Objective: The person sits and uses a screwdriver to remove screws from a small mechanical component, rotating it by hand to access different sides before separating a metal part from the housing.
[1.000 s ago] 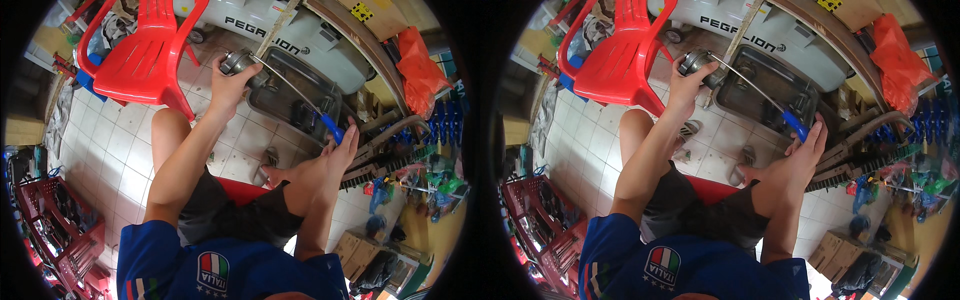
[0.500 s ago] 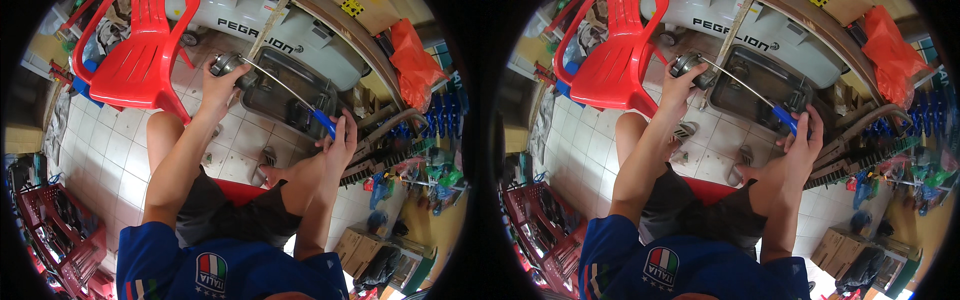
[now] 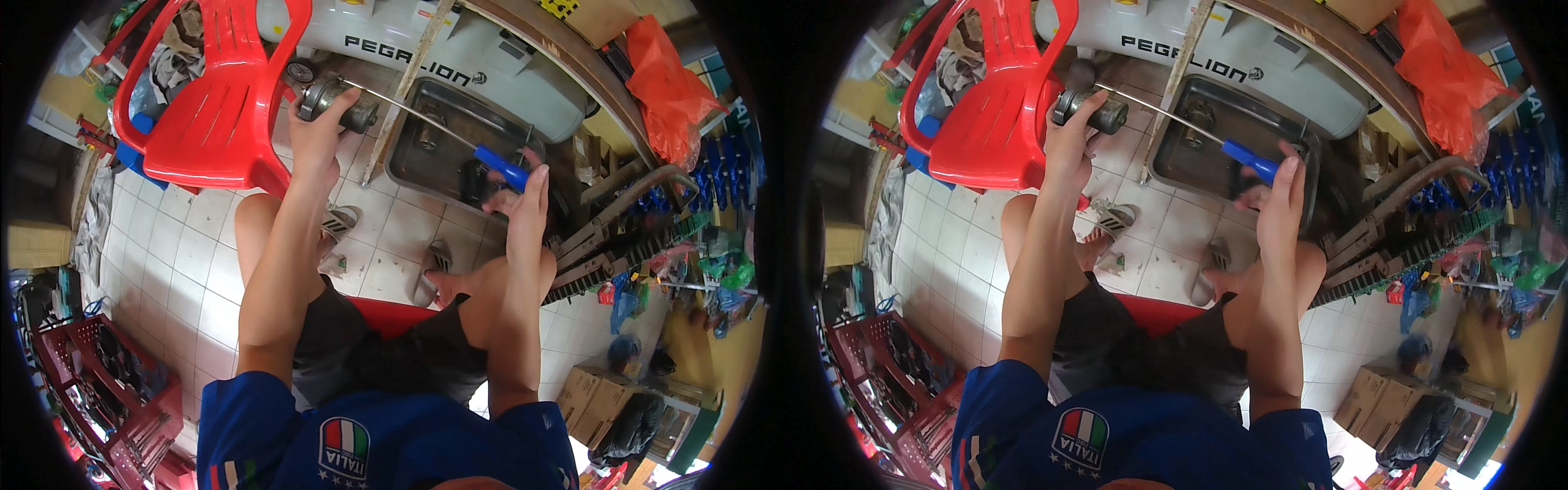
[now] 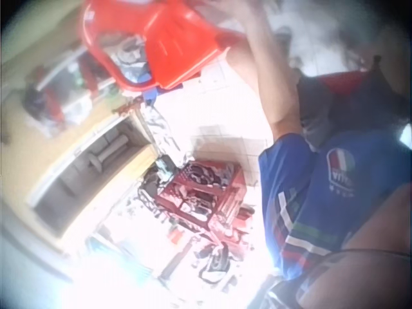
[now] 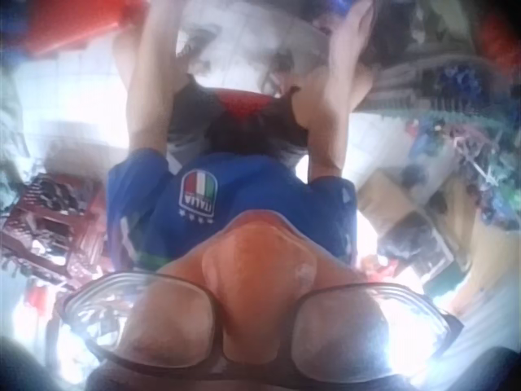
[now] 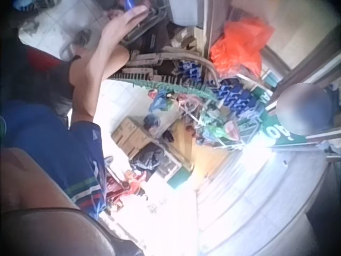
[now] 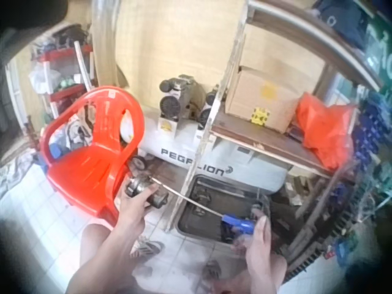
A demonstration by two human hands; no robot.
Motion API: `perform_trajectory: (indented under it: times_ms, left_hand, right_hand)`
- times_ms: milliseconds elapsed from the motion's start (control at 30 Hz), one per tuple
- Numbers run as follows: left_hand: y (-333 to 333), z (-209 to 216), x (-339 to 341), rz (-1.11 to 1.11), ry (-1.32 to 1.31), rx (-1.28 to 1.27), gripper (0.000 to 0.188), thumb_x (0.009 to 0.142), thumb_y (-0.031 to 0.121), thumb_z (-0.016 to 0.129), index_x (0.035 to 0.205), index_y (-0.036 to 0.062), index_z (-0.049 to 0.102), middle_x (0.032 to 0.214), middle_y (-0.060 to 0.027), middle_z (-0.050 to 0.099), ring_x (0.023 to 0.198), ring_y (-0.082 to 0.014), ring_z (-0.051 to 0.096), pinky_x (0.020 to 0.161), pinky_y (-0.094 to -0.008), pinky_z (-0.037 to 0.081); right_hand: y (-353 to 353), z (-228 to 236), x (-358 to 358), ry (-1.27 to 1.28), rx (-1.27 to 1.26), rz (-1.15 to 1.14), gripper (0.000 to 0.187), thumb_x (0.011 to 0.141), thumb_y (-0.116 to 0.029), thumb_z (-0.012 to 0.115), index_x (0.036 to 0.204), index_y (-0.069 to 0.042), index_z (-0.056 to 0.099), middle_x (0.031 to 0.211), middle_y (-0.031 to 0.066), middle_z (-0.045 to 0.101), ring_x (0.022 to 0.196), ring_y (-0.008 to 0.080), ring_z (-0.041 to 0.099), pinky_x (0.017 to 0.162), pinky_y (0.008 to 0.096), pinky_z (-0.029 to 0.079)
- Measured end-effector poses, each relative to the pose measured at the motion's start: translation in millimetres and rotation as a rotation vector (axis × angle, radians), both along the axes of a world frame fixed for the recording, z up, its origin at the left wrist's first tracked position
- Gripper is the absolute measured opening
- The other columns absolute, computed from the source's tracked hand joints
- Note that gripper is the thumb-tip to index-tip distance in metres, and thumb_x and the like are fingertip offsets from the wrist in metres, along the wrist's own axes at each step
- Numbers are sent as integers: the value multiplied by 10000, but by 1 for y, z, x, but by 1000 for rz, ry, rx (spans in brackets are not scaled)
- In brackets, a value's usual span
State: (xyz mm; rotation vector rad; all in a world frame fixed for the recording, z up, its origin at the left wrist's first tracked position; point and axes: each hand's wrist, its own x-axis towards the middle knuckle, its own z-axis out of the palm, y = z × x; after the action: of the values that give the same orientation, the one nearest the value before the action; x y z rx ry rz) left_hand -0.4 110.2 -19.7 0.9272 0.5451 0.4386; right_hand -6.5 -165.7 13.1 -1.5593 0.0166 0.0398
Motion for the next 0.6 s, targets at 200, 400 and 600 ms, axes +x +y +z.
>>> perform_trajectory:
  times_ms: [200, 400, 600]
  left_hand:
    - [1, 3, -2, -8, -28, -17, 733, 773, 151, 856, 1332, 75, 388, 1129, -76, 630, 985, -187, 675, 816, -352, 568]
    - [7, 2, 0, 31, -1, 12, 686, 776, 159, 853, 1302, 71, 422, 1116, -80, 636, 985, -195, 678, 823, -349, 571]
    - [10, 3, -3, -21, -8, -15, 610, 784, 168, 846, 1245, 63, 460, 1104, -85, 637, 978, -186, 680, 826, -342, 576]
  right_hand:
    - [17, 12, -3, -255, 127, -58, 502, 1046, -281, 530, 1474, -83, 358, 1123, 146, 530, 691, 190, 627, 538, 281, 514]
    - [15, 9, 12, -151, -121, -82, 478, 1060, -364, 467, 1418, -49, 430, 794, 54, 581, 524, 109, 515, 472, 257, 465]
    - [11, 22, -2, -265, 156, 71, 556, 1075, -311, 413, 1567, -127, 230, 1103, 120, 538, 625, 150, 552, 480, 261, 467]
